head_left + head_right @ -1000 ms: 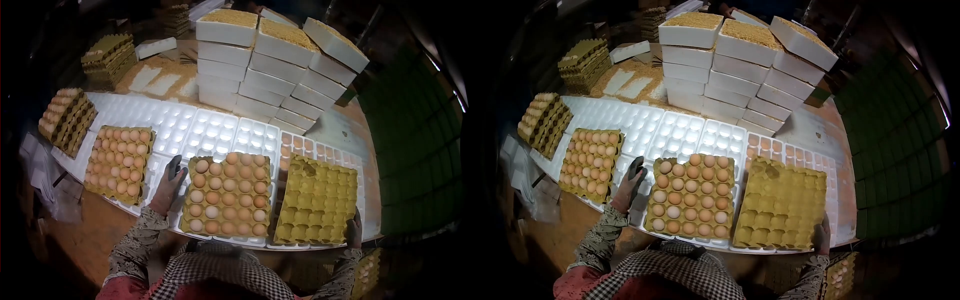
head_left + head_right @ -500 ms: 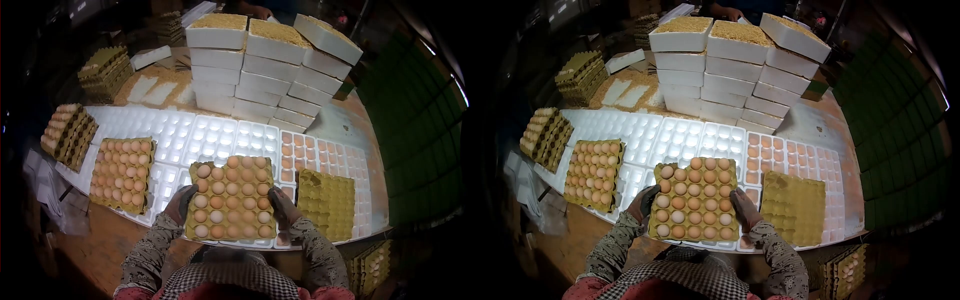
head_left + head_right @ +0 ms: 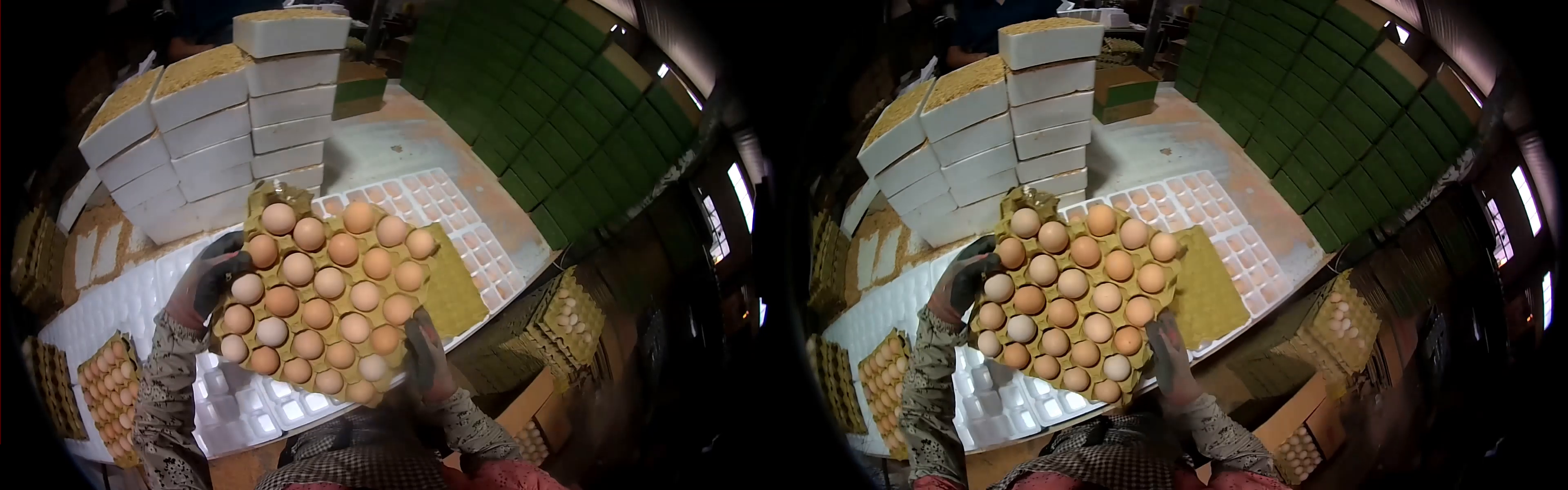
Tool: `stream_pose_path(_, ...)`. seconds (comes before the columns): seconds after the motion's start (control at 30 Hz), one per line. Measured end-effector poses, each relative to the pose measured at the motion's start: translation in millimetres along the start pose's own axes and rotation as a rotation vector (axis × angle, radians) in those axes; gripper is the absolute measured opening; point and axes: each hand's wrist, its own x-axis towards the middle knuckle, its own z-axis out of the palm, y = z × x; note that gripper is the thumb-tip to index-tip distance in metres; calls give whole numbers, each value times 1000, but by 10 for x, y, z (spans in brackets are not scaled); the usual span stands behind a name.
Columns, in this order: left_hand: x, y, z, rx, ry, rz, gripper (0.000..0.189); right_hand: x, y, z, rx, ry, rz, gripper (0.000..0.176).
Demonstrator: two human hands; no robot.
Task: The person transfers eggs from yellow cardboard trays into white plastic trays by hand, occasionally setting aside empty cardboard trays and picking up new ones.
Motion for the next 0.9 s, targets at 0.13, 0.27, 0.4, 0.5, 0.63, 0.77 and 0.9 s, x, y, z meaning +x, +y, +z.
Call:
stream_pose_path(0.13, 1182, -32, 679, 356, -267, -129, 29, -358, -327, -603, -396, -14, 236, 29)
stream_pose_path(0.27, 2416, -778, 937, 908, -714, 531, 22, -573, 130, -898, -323, -161, 234, 24)
stream_pose_path(0.4, 2942, -1641, 1130, 786, -510, -124, 27, -646, 573, -858, 919, 95, 716, 24)
stream_pose_path(0.5, 2779, -1873, 1113, 1085, -244, 53, 36, -597, 755, -1352, 641, -217, 641, 32)
stream_pose_path(0.63, 1821, -1740, 1126, 753, 372, 155, 49, -368, 1272, -1820, 175, 35, 375, 36)
stream_pose_path(0.77, 548, -2220, 1233, 714, 605, 158, 64, 363, 1789, -1815, 194, 189, 363, 47)
stream_pose_path(0.9, 394, -2594, 1474, 1299, 362, 140, 53, 667, 1948, -1606, 146, -49, 679, 48)
